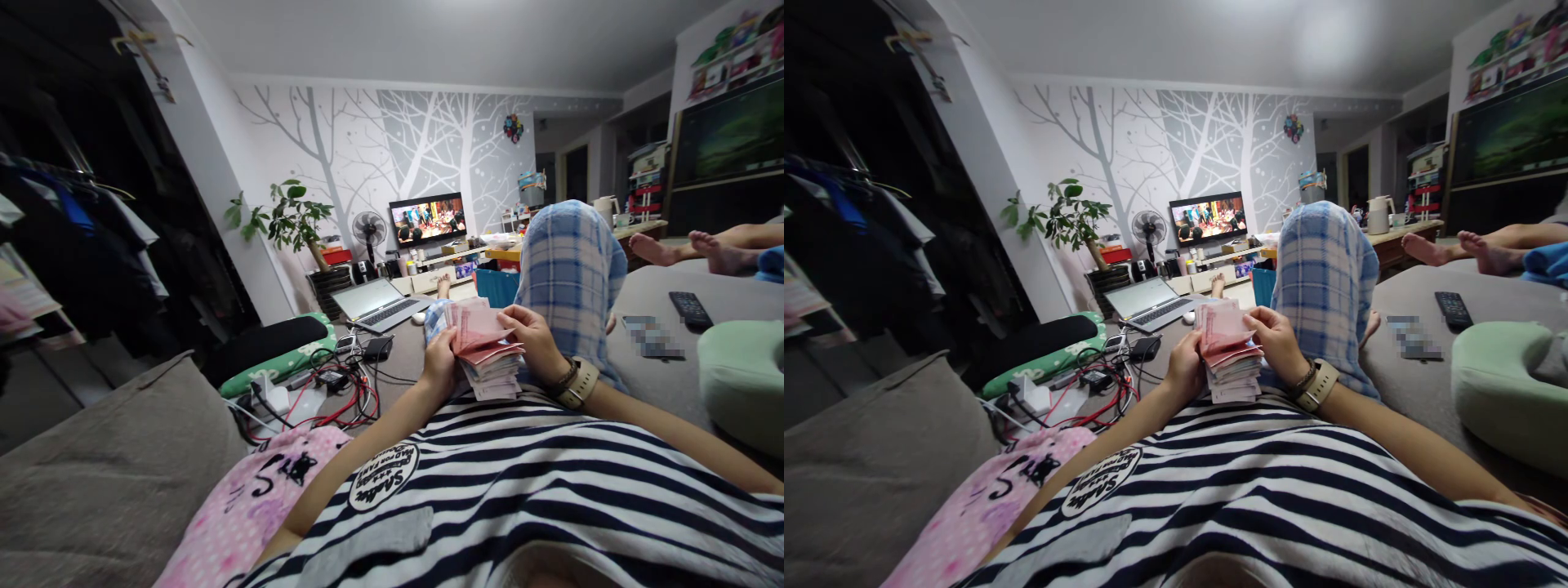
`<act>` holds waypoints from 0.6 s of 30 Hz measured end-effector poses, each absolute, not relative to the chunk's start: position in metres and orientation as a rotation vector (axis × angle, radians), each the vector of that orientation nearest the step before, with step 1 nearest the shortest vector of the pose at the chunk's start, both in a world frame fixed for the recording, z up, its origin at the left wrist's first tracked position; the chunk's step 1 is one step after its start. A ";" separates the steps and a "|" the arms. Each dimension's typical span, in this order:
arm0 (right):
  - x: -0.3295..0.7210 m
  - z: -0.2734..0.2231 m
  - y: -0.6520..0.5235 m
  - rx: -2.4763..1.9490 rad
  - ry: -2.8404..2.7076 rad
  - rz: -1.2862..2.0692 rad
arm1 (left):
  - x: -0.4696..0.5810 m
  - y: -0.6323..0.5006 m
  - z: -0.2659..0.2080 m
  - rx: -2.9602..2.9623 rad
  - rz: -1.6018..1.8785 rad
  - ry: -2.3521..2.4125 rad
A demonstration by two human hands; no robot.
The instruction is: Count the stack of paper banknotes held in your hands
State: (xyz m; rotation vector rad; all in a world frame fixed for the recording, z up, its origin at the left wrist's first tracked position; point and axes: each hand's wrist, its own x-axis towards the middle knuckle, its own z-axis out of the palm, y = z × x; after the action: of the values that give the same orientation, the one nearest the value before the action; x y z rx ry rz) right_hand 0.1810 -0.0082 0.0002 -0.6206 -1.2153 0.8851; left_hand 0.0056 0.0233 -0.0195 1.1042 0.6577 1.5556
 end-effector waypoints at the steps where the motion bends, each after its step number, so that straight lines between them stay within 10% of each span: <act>1: 0.181 0.000 -0.008 -0.618 -1.209 0.889 | 0.005 0.023 -0.019 1.114 1.559 0.664; 18: 0.181 -0.002 -0.006 -0.625 -1.202 0.891 | 0.005 0.023 -0.019 1.132 1.584 0.698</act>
State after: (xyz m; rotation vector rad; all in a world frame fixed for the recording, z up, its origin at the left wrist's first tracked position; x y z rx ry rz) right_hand 0.1813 -0.0059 -0.0018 -0.6246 -1.2018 0.8907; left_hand 0.0050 0.0226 -0.0189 1.1322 0.6976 1.5842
